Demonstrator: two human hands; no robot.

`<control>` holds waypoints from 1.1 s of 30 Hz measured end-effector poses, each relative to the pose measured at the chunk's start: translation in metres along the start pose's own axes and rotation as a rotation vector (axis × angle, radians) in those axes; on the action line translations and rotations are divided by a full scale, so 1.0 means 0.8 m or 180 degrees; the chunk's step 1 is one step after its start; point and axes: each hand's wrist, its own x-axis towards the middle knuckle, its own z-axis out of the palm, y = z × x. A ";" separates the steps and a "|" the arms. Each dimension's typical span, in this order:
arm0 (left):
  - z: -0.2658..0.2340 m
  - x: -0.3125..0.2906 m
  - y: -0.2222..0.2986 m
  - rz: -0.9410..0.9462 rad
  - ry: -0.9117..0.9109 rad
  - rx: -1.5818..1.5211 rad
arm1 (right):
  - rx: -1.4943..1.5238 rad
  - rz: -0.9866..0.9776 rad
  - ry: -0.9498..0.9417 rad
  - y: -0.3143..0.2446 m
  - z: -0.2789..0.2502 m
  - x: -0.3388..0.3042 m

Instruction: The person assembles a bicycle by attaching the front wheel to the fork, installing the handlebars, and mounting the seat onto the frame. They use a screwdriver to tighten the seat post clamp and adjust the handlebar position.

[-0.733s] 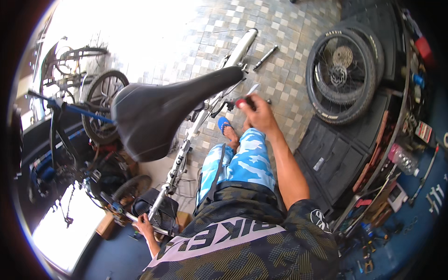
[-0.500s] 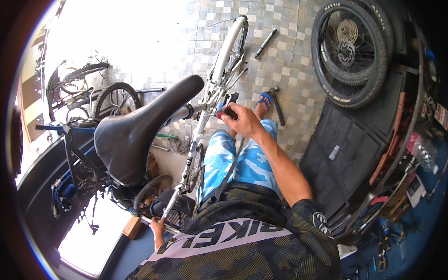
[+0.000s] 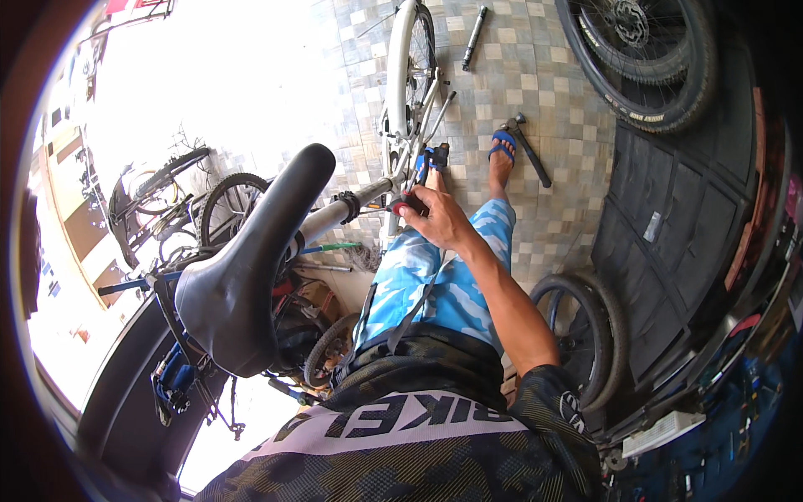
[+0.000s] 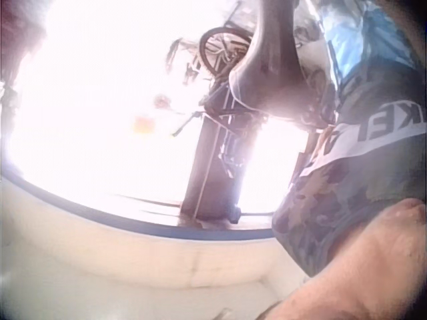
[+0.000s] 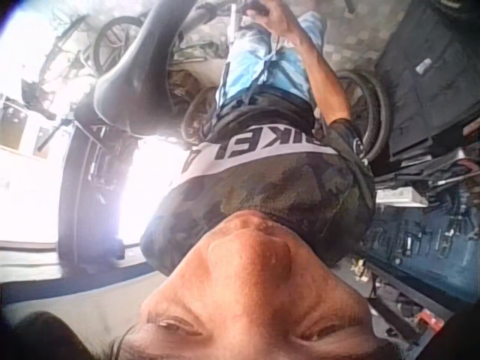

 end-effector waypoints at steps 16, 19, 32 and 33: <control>-0.394 -0.177 0.322 0.3257 0.3326 -0.0765 | -0.0304 -0.0401 0.0043 -0.045 -0.002 -0.006; -0.408 -0.172 0.334 0.3481 0.3485 -0.0543 | -0.0130 -0.0040 0.0036 -0.031 -0.014 -0.006; -0.424 -0.170 0.375 0.4213 0.3790 -0.0138 | 0.0041 0.0059 0.0256 -0.038 -0.025 0.005; -0.422 -0.174 0.376 0.4240 0.3797 -0.0135 | 0.0026 0.0070 0.0245 -0.044 -0.027 0.006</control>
